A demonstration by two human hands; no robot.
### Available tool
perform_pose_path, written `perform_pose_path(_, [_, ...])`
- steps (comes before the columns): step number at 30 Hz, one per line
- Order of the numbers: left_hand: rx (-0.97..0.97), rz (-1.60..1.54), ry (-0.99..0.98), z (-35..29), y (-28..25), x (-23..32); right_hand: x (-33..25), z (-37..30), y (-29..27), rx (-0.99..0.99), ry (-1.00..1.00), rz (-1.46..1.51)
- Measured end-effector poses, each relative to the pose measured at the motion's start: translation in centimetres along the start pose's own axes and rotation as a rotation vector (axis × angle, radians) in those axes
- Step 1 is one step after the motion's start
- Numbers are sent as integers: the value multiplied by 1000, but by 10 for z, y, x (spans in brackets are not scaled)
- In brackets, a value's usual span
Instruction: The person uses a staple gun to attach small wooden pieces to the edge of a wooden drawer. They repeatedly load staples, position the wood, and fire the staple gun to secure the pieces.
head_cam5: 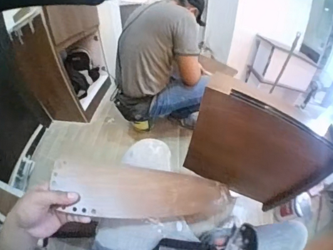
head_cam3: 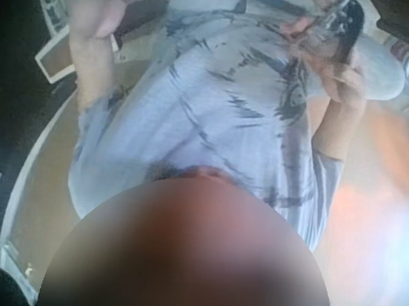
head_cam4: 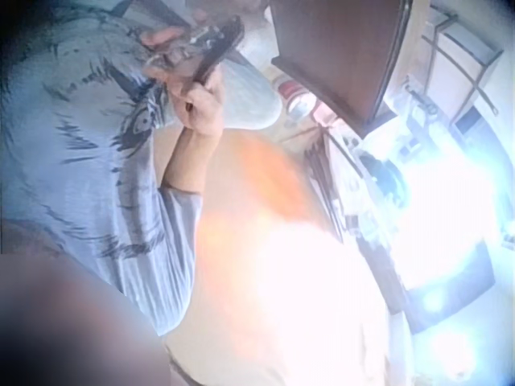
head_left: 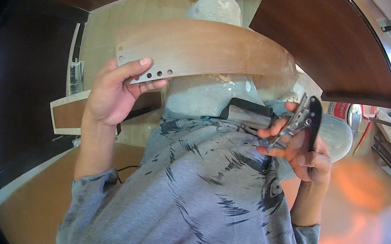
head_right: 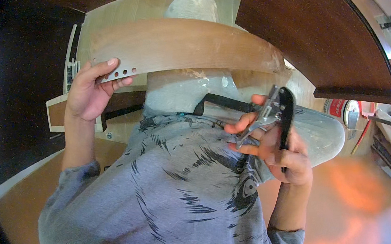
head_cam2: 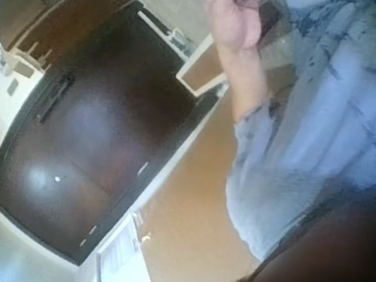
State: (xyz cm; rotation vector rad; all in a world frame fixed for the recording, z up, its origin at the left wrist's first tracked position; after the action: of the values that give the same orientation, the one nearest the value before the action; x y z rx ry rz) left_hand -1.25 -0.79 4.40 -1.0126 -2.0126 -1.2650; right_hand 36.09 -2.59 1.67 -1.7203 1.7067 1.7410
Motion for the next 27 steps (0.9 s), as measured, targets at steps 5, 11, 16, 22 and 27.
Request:
perform_pose_path(5, [-51,-39,5,-24,15,-20,1,5,15,-65,206,-228])
perform_pose_path(11, [-60,-105,109,-48,34,-40,2,34,60,-226,279,-425])
perform_pose_path(16, [-54,-167,185,-65,46,-58,5,34,79,-251,322,-469])
perform_pose_path(22, [-64,-135,162,-69,51,-59,8,32,80,-244,307,-428])
perform_pose_path(27, [-88,-116,158,-66,56,-60,10,38,78,-213,266,-458])
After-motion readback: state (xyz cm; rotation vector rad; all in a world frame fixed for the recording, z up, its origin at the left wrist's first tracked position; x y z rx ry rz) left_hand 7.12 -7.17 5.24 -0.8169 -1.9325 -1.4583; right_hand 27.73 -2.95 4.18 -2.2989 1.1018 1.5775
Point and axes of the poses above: each hand's wrist, its own z-axis towards the middle knuckle, its own y-axis out of the palm, x = y × z, the point moved 2 cm from there along z, towards the middle knuckle, and after that the axes turned 13 degrees about -z, right-handed, at the moved point
